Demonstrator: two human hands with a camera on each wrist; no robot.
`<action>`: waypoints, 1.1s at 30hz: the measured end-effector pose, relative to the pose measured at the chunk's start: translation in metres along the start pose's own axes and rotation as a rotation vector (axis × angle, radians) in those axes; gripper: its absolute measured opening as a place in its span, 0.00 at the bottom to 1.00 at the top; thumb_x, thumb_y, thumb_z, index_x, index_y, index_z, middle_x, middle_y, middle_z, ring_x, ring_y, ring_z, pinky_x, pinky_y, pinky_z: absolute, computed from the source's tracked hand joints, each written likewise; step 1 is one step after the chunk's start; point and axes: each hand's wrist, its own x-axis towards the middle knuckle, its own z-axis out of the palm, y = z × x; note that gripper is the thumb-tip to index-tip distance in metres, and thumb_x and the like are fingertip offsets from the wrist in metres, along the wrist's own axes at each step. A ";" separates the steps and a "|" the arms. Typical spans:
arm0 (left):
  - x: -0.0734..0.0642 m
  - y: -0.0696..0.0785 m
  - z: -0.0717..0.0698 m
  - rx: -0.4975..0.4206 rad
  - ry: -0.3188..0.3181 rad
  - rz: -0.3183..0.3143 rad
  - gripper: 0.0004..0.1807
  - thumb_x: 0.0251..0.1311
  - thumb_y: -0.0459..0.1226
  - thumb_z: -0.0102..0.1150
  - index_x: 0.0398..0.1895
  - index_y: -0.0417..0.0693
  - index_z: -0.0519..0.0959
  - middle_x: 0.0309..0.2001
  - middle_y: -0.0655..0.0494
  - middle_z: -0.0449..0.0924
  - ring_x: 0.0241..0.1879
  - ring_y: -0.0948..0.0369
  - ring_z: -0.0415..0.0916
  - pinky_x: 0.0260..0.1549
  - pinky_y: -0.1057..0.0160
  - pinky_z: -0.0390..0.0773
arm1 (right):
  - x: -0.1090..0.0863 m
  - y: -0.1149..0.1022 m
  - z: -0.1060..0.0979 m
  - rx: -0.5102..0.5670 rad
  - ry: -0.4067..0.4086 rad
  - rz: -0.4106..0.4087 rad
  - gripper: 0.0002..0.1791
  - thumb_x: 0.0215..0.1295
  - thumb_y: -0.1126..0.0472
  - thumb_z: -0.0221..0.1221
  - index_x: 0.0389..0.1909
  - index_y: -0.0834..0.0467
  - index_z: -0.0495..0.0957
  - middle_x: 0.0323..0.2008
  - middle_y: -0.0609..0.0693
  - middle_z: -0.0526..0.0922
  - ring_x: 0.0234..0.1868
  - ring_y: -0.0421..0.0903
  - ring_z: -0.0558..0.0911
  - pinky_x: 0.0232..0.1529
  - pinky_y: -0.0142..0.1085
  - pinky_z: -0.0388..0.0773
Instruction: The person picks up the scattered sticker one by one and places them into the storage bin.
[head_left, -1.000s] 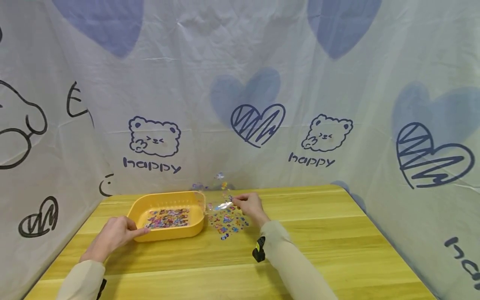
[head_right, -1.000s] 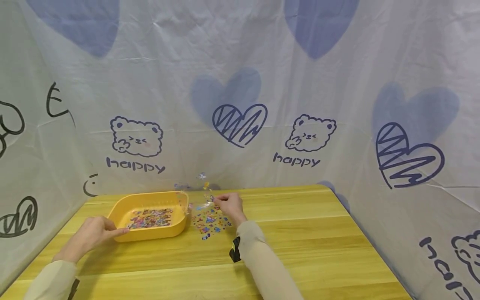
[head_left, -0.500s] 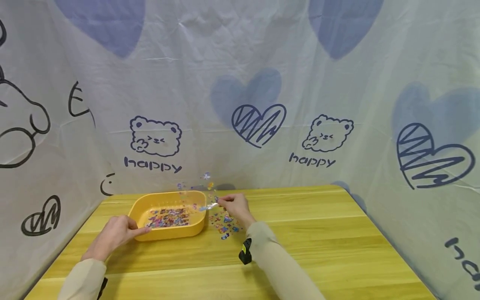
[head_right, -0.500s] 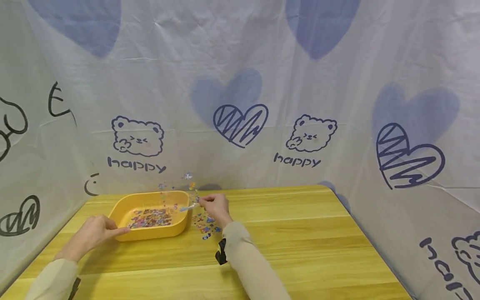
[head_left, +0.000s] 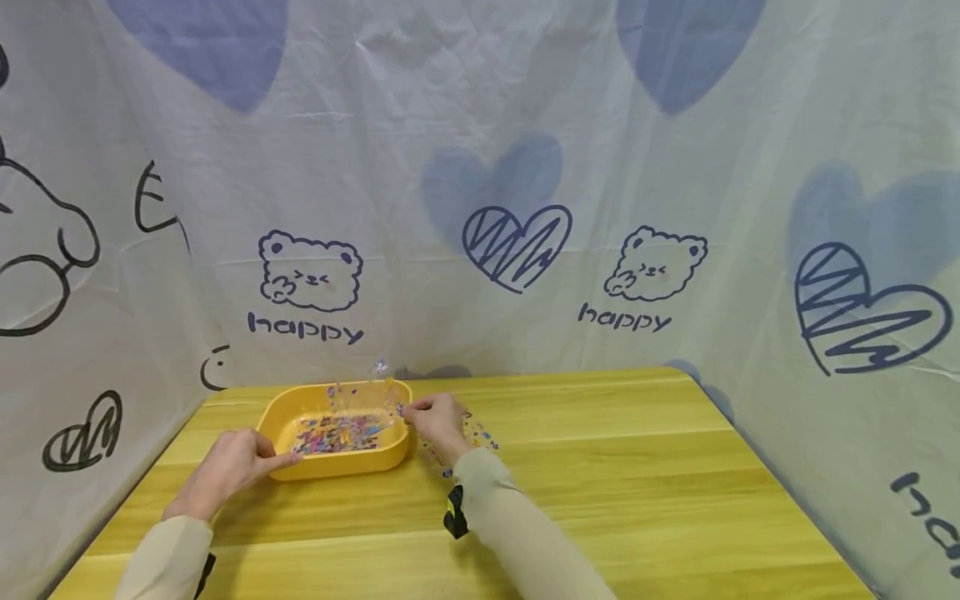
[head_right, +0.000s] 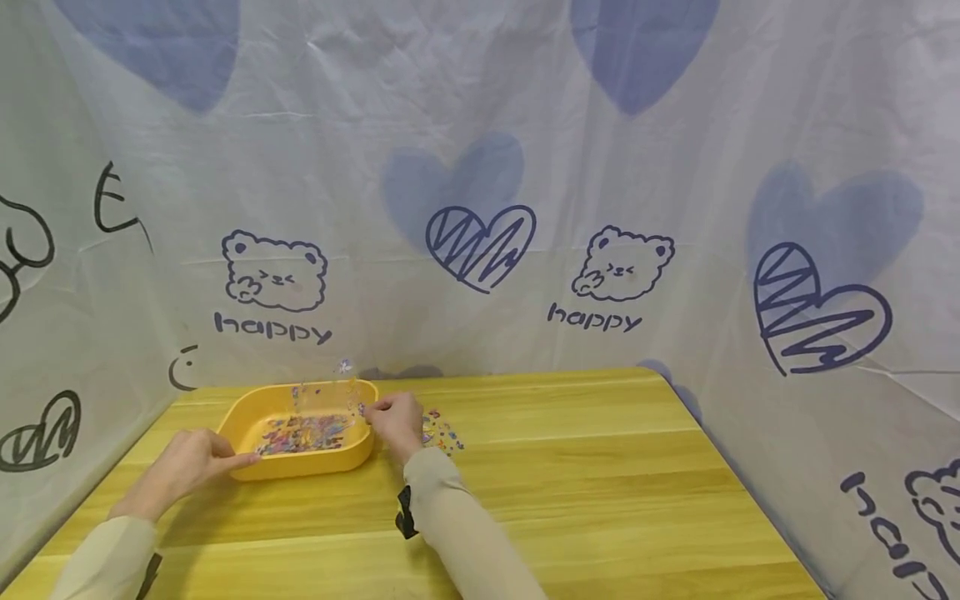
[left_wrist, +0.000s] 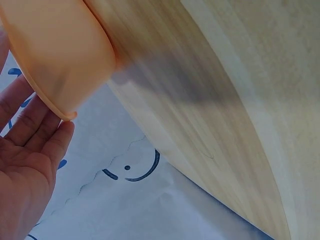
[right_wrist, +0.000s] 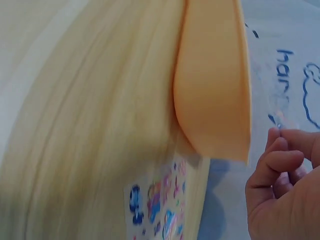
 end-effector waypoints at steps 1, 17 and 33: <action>0.000 0.001 0.000 -0.001 -0.001 -0.003 0.29 0.52 0.62 0.65 0.22 0.45 0.86 0.21 0.58 0.79 0.24 0.61 0.67 0.23 0.65 0.65 | -0.002 -0.001 0.003 -0.015 0.008 -0.001 0.05 0.61 0.60 0.66 0.29 0.56 0.87 0.27 0.46 0.86 0.29 0.40 0.80 0.30 0.32 0.77; -0.001 0.001 0.001 -0.006 0.008 0.012 0.26 0.53 0.60 0.66 0.19 0.47 0.85 0.19 0.59 0.77 0.22 0.62 0.66 0.22 0.66 0.63 | -0.004 -0.009 0.035 -0.141 0.115 0.001 0.08 0.59 0.58 0.68 0.22 0.54 0.85 0.23 0.45 0.82 0.23 0.39 0.77 0.24 0.31 0.74; -0.001 0.000 0.001 -0.016 -0.003 -0.007 0.27 0.53 0.61 0.66 0.19 0.46 0.85 0.18 0.58 0.77 0.21 0.62 0.65 0.22 0.65 0.63 | -0.006 -0.006 0.032 -0.436 0.040 -0.210 0.17 0.62 0.55 0.66 0.14 0.51 0.81 0.12 0.41 0.75 0.14 0.39 0.68 0.18 0.32 0.62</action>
